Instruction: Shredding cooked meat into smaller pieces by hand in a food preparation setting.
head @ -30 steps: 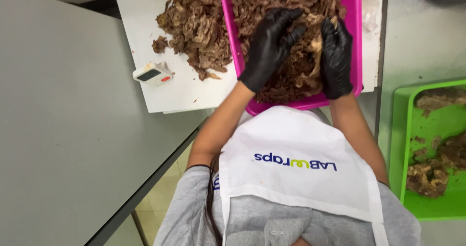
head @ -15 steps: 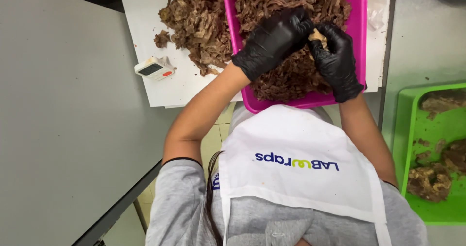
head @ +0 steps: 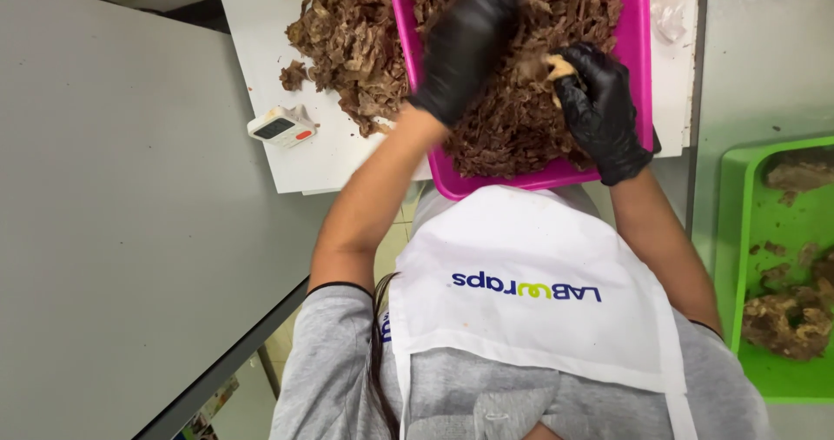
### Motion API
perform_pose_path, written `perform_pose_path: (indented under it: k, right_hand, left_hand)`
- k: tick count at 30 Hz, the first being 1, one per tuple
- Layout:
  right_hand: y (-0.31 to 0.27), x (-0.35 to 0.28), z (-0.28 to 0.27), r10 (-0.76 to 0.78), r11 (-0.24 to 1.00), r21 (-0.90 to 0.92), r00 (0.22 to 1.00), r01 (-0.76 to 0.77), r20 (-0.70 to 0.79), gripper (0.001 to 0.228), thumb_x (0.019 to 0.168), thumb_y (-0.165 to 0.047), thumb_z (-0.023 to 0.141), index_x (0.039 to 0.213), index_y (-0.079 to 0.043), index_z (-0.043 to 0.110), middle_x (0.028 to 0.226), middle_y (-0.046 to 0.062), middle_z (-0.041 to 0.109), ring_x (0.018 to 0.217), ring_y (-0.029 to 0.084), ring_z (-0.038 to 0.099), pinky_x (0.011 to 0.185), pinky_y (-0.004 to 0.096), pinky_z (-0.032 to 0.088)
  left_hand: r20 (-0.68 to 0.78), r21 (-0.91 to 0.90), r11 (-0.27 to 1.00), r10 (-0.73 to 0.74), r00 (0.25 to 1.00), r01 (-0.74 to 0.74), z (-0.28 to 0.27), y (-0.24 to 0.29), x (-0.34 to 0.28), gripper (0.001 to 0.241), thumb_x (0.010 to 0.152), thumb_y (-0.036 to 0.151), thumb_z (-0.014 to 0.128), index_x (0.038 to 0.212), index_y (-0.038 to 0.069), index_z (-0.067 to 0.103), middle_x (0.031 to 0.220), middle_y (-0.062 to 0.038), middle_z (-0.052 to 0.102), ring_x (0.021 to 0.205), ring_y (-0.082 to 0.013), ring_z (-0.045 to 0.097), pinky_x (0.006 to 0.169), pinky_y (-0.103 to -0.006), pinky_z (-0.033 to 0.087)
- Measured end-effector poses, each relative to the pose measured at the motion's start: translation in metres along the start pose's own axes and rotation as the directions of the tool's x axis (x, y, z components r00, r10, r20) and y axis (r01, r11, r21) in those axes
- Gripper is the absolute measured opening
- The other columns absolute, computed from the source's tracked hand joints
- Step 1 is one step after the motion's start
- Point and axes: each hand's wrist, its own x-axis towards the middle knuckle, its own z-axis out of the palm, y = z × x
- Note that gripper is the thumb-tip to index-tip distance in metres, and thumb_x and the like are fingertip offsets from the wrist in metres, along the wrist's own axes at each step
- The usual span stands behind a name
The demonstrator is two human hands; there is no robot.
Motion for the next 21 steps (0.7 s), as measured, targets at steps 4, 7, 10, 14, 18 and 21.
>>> perform_pose_path:
  k: [4,7,10,14,18,21]
  right_hand:
    - [0.018,-0.010,-0.011,0.059,0.998,0.013,0.997,-0.059,-0.048,0.040,0.111,-0.030,0.060,0.133,0.002,0.065,0.109,0.011,0.067,0.096,0.023,0.066,0.088,0.035,0.054]
    - [0.043,-0.012,-0.011,0.162,0.980,0.137,0.982,-0.148,-0.099,0.042,0.111,-0.030,0.060,0.139,0.001,0.061,0.118,0.012,0.064,0.106,0.024,0.063,0.095,0.036,0.054]
    - [0.056,0.000,-0.003,0.169,0.967,0.214,0.976,-0.137,-0.137,0.042,0.115,-0.028,0.058,0.146,0.000,0.057,0.138,0.014,0.061,0.128,0.025,0.060,0.111,0.038,0.051]
    - [0.068,0.010,0.009,0.220,0.930,0.333,0.960,-0.153,-0.173,0.041,0.116,-0.030,0.061,0.150,-0.006,0.056,0.149,0.011,0.060,0.140,0.023,0.059,0.122,0.037,0.048]
    - [0.058,0.021,0.014,0.192,0.885,0.461,0.954,-0.068,-0.229,0.040,0.114,-0.028,0.066,0.146,-0.007,0.054,0.143,0.005,0.056,0.134,0.019,0.056,0.119,0.036,0.047]
    - [0.053,0.024,0.015,0.174,0.868,0.495,0.956,-0.035,-0.237,0.029,0.114,-0.027,0.068,0.134,-0.008,0.059,0.126,0.000,0.060,0.123,0.015,0.059,0.115,0.034,0.050]
  left_hand:
    - [-0.042,0.047,0.951,-0.305,0.952,0.307,-0.077,-0.021,0.014,0.012,0.096,0.001,0.069,0.098,0.010,0.077,0.084,-0.007,0.074,0.076,-0.0212,0.073,0.064,-0.0348,0.058]
    - [-0.026,-0.006,0.977,-0.212,0.977,0.212,-0.090,-0.002,0.020,0.011,0.096,0.003,0.072,0.105,0.008,0.077,0.092,-0.012,0.076,0.084,-0.0234,0.075,0.074,-0.0361,0.059]
    - [0.030,-0.057,0.977,-0.205,0.978,0.207,-0.068,0.014,0.014,0.011,0.094,0.004,0.074,0.105,0.006,0.077,0.099,-0.013,0.076,0.092,-0.0272,0.075,0.082,-0.0371,0.059]
    - [0.096,-0.072,0.969,-0.231,0.968,0.238,-0.032,0.014,-0.011,0.017,0.093,0.006,0.075,0.110,0.007,0.077,0.107,-0.011,0.074,0.099,-0.0276,0.073,0.091,-0.0386,0.059]
    - [0.040,-0.171,0.976,-0.133,0.990,0.138,-0.031,0.035,-0.010,0.024,0.095,0.004,0.073,0.119,0.002,0.069,0.117,-0.015,0.070,0.106,-0.0325,0.070,0.094,-0.0403,0.057]
    - [0.097,-0.110,0.975,-0.183,0.978,0.193,-0.025,0.032,-0.014,0.030,0.091,0.007,0.082,0.118,0.003,0.070,0.118,-0.016,0.069,0.105,-0.0310,0.069,0.092,-0.0392,0.056]
